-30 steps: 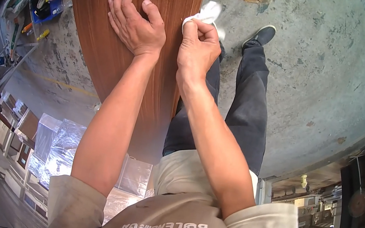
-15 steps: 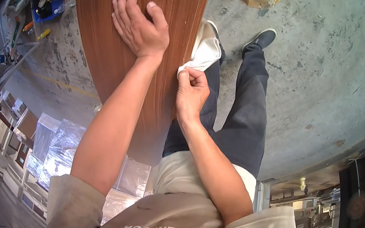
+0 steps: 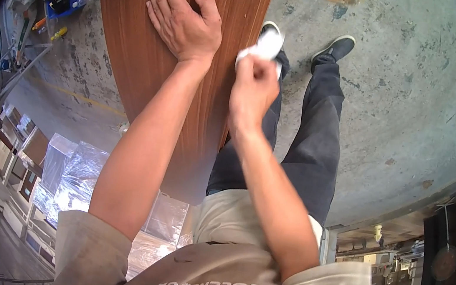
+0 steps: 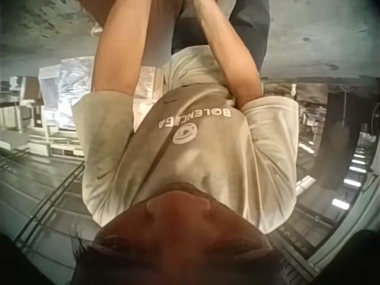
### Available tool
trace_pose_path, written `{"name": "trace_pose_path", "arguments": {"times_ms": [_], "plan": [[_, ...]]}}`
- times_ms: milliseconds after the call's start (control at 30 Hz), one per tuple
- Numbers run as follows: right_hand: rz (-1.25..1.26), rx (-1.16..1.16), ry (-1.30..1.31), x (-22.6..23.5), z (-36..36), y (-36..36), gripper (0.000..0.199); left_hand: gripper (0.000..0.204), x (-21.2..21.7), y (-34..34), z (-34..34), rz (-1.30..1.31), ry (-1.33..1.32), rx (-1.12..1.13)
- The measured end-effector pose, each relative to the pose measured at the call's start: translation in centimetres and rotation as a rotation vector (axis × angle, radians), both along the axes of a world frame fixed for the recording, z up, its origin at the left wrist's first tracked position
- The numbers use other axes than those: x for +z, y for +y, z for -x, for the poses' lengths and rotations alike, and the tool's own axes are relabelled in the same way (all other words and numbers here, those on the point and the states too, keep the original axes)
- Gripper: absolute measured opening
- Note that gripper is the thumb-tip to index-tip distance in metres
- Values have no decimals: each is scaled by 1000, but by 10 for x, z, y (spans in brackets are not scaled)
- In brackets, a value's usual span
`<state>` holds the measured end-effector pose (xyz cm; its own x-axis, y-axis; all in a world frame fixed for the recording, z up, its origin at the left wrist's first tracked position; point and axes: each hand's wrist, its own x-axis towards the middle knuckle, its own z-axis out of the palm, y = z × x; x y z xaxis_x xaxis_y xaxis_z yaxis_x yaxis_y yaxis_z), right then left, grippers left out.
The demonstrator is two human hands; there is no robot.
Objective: Applying protective tape to corners and cleaning the surface of a wooden furniture panel.
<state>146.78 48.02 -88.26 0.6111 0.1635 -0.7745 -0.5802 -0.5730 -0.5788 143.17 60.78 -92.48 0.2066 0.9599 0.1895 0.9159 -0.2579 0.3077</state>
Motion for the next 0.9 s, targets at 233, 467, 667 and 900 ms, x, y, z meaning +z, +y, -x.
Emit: {"name": "trace_pose_path", "arguments": {"times_ms": [233,467,667,900], "plan": [[43,-39,89,2,31,-49,18,59,0,-2,-5,-20,-27,-30],[29,1,3,0,13,-20,21,58,1,-1,-3,-23,-59,-14],[-4,-15,-25,3,-4,10,20,58,1,0,1,-27,-39,-20],[84,-45,94,9,37,-46,23,60,2,-1,0,-11,-58,-24]]}}
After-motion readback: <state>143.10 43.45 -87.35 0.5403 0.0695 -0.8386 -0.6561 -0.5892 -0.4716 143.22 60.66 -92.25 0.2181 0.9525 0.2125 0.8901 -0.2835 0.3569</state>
